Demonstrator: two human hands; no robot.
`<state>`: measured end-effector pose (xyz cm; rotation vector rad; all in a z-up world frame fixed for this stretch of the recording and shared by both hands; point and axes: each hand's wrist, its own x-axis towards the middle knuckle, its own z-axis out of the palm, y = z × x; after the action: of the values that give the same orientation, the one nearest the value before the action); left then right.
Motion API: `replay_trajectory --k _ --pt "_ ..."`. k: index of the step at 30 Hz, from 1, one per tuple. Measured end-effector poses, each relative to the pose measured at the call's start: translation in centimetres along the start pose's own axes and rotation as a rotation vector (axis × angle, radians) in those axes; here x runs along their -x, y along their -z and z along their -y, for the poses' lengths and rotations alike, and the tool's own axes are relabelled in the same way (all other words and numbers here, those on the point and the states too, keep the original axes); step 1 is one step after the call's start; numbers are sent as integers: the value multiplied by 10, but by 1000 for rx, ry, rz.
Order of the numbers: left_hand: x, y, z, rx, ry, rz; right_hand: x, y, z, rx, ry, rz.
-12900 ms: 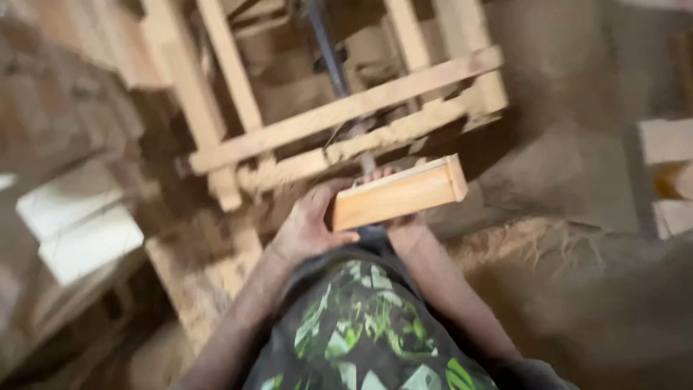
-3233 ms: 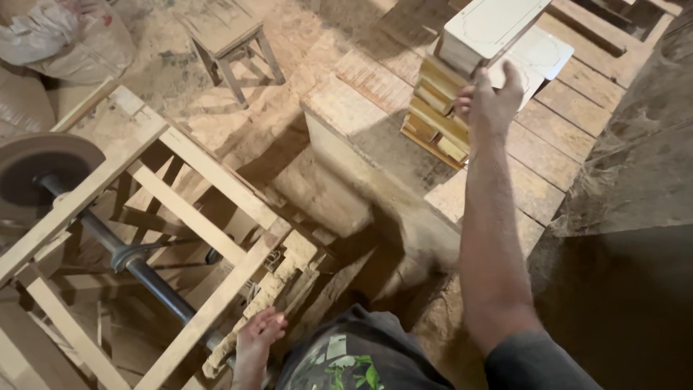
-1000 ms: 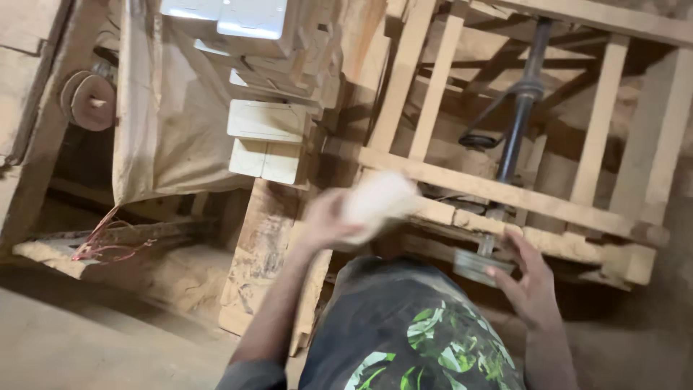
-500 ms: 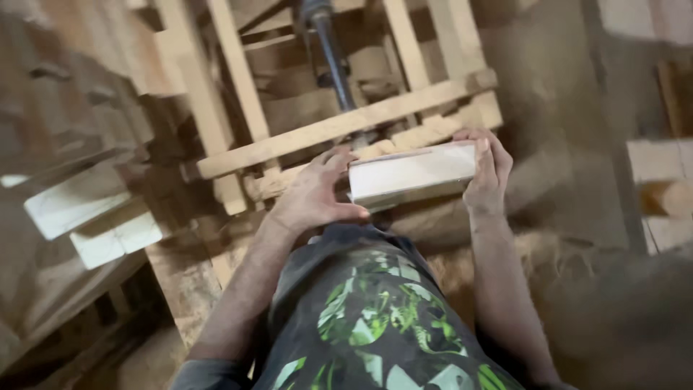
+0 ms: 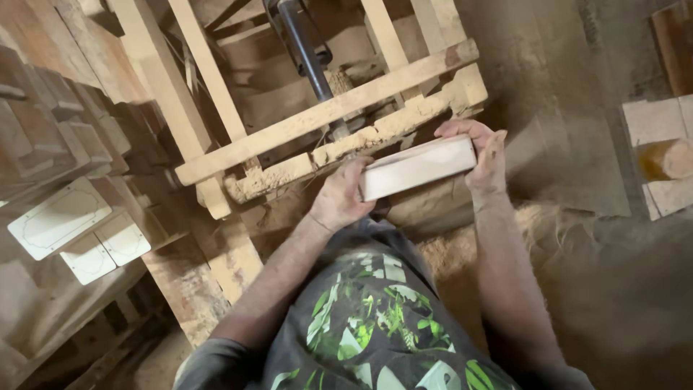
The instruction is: The person repeatedly presses small wooden blocks against a rotating grinding wheel to smooth their edges. The person handles the blocks one at a time, rotating them to treat different sides, and places finished pieces on a nearby wooden surface.
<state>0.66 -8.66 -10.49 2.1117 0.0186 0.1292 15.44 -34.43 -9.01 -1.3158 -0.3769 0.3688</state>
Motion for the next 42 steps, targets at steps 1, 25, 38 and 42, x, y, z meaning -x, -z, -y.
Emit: replay_trajectory --k 1,25,38,42 --pt "0 -5 3 -13 5 18 -1 4 -7 -1 -27 -53" --pt "46 -62 58 -28 -29 86 70 -3 -39 117 -344 -537" --pt "73 104 -19 -471 24 12 18 -123 -87 -364 -299 -232" --pt "50 114 -60 105 -228 -159 31 -139 -32 -629 -416 -311"
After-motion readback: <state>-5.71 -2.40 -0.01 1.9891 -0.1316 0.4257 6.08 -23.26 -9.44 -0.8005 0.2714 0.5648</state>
